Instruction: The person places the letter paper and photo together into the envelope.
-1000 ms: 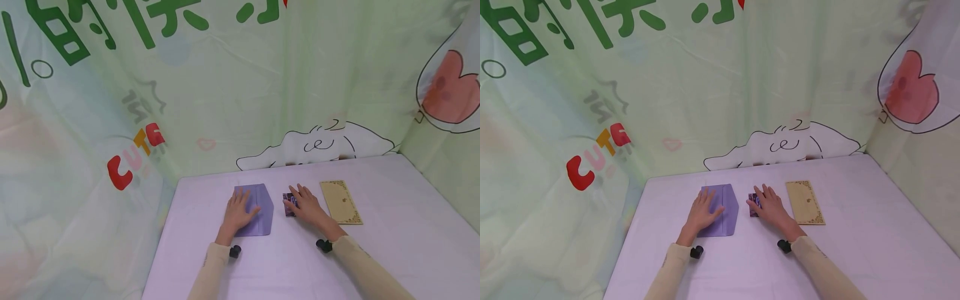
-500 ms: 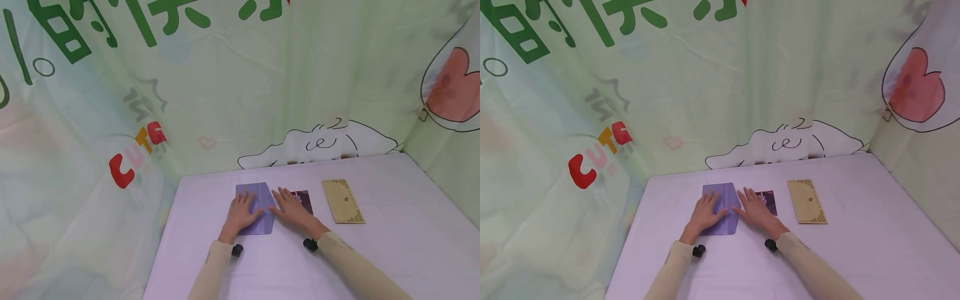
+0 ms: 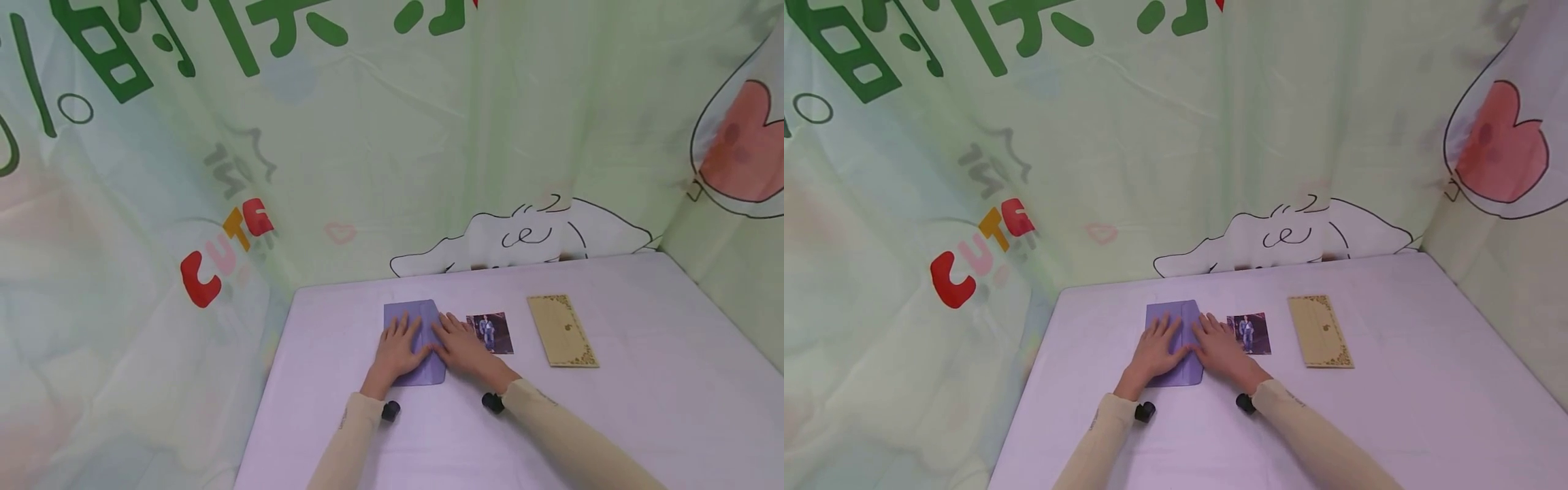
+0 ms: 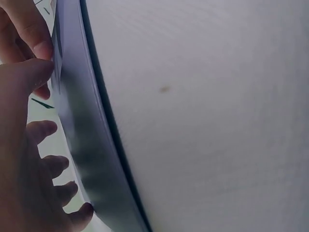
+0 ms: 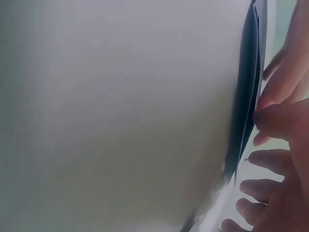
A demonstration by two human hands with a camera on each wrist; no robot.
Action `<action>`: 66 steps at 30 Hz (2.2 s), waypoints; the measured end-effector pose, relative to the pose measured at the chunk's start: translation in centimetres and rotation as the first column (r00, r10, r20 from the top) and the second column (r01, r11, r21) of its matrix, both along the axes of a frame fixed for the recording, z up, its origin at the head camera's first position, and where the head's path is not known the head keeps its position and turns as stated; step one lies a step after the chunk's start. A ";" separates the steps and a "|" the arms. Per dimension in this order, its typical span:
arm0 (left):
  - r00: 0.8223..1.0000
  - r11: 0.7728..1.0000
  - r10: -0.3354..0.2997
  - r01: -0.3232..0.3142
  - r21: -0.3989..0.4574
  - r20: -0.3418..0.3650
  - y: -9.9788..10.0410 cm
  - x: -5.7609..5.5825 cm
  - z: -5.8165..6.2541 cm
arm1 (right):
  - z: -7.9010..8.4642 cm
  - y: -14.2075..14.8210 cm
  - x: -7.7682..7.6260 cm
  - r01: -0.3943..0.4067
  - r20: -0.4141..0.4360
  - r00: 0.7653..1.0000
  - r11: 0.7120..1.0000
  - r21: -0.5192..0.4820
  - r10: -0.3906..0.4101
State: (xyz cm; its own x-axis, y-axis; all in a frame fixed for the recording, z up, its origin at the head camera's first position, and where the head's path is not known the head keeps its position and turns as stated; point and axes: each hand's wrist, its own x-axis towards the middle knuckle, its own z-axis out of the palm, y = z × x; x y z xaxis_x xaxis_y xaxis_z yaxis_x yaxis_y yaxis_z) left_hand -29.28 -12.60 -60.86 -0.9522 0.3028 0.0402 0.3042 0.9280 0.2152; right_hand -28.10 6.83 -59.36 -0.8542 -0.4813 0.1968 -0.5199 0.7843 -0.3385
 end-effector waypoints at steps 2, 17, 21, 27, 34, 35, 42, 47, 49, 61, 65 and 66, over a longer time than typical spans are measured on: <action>1.000 1.000 -0.003 0.003 -0.005 -0.001 0.0 0.0 -0.1 | 0.0 -0.2 0.1 -0.021 -0.006 1.000 1.000 0.013 0.022; 0.998 0.995 -0.055 0.056 -0.085 0.010 0.0 -0.3 0.6 | -0.3 -0.6 0.5 -0.041 0.035 0.999 0.998 0.054 0.039; 0.995 0.990 -0.096 0.099 -0.098 0.029 -0.7 -1.0 1.3 | -0.3 -0.6 0.6 -0.070 0.006 0.998 0.998 -0.004 0.070; 0.969 0.970 -0.203 0.218 -0.105 0.138 -2.3 -2.4 2.4 | -0.2 -0.6 0.7 -0.053 0.008 0.999 0.998 0.023 0.053; 0.924 0.930 -0.311 0.344 -0.129 0.223 -3.5 -3.1 3.9 | -0.2 -0.5 0.4 -0.035 0.047 0.998 0.996 0.079 0.031; 0.921 0.927 -0.322 0.353 -0.124 0.219 -3.5 -3.0 4.0 | -0.1 -0.4 0.5 -0.036 0.044 0.999 0.996 0.078 0.033; 0.927 0.927 -0.331 0.354 -0.122 0.179 -3.5 -3.3 3.8 | -0.2 -0.2 0.2 -0.057 -0.005 0.998 0.997 0.044 0.057; 0.920 0.923 -0.344 0.368 -0.114 0.186 -3.6 -3.3 3.3 | -0.3 -0.3 0.2 -0.060 0.042 0.997 0.998 0.014 0.059; 0.918 0.922 -0.347 0.371 -0.109 0.190 -3.5 -3.2 3.3 | -0.1 -0.3 0.3 -0.062 0.058 0.996 0.998 0.000 0.062; 0.925 0.922 -0.337 0.362 -0.136 0.175 -3.5 -3.0 3.8 | 1.2 0.6 -0.1 -0.049 0.002 0.999 0.997 -0.052 0.049; 0.925 0.923 -0.334 0.360 -0.135 0.181 -3.5 -3.0 3.8 | 1.3 1.3 -0.4 -0.032 0.001 0.999 0.999 -0.030 0.032; 0.925 0.923 -0.333 0.359 -0.136 0.183 -3.5 -3.0 3.8 | 1.3 1.5 -0.5 -0.027 0.009 1.000 0.999 -0.029 0.027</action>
